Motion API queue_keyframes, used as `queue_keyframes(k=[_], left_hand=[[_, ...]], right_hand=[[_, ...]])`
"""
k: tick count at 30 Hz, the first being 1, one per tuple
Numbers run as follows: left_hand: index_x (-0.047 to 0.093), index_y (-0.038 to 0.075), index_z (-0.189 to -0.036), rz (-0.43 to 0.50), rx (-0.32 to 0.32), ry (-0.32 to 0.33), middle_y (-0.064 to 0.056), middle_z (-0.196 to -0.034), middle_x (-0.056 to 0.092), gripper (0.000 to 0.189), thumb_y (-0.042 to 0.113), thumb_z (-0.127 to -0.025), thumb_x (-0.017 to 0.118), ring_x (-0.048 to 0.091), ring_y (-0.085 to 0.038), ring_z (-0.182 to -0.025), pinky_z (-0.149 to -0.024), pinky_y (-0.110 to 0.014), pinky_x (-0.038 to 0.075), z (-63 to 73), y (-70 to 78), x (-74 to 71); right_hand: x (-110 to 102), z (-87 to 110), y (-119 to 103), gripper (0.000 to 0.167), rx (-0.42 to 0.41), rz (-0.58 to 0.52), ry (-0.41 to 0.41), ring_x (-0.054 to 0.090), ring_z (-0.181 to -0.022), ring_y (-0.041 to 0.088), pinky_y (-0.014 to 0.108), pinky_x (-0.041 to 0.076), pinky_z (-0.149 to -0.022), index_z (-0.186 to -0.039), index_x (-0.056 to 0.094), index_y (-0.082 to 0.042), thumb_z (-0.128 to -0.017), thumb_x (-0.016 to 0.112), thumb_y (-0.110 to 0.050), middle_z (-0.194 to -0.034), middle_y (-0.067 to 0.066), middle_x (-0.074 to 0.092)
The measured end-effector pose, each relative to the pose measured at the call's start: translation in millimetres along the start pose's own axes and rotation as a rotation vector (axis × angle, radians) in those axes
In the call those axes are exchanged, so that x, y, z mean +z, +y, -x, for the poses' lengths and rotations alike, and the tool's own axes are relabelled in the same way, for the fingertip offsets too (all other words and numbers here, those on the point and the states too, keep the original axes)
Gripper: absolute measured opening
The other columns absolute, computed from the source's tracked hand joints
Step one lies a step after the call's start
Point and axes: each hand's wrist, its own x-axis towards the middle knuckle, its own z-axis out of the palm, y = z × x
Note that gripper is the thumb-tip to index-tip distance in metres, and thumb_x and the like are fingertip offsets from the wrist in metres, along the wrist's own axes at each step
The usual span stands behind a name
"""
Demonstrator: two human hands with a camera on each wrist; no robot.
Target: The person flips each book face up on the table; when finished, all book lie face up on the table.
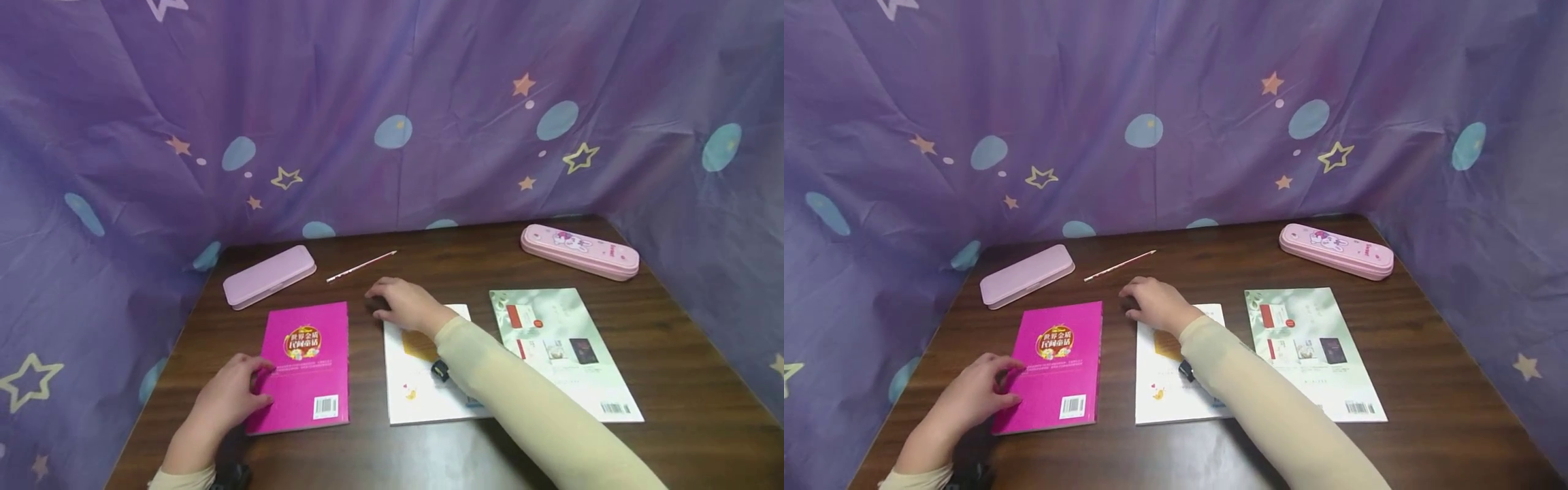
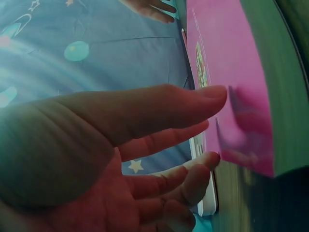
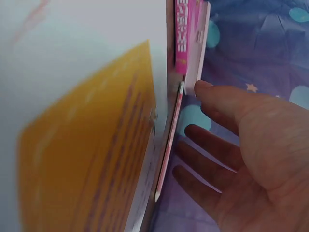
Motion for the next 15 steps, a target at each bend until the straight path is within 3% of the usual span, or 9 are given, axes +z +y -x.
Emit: queue_keyframes(k=[5, 10, 15], left_hand=[[0.072, 0.005, -0.117, -0.015, -0.01, -0.039, -0.016, -0.109, 0.066, 0.054, 0.019, -0.069, 0.092, 0.066, -0.03, -0.095, -0.083, -0.053, 0.055, -1.1, 0.2, -2.8], [0.071, 0.004, -0.115, 0.029, 0.031, -0.079, -0.013, -0.107, 0.072, 0.051, 0.019, -0.071, 0.092, 0.069, -0.036, -0.104, -0.092, -0.057, 0.053, -1.1, -7.4, -4.4], [0.067, 0.007, -0.118, 0.097, 0.077, -0.138, -0.004, -0.096, 0.074, 0.056, 0.021, -0.071, 0.093, 0.07, -0.025, -0.094, -0.086, -0.05, 0.055, 3.4, -21.0, -3.7]], right_hand=[[-0.7, -11.0, -8.2, 0.049, -0.014, -0.005, -0.031, 0.061, -0.129, 0.027, 0.042, 0.049, -0.11, -0.138, 0.063, -0.012, -0.093, 0.077, -0.023, -0.139, 0.011, 0.061], [5.2, -21.2, -14.7, 0.05, -0.046, -0.017, -0.065, 0.058, -0.133, 0.028, 0.041, 0.045, -0.115, -0.14, 0.062, -0.01, -0.093, 0.077, -0.02, -0.141, 0.012, 0.06], [15.2, -25.7, -20.9, 0.048, -0.105, -0.047, -0.09, 0.057, -0.134, 0.028, 0.04, 0.042, -0.117, -0.137, 0.064, -0.009, -0.092, 0.078, -0.016, -0.141, 0.011, 0.062]])
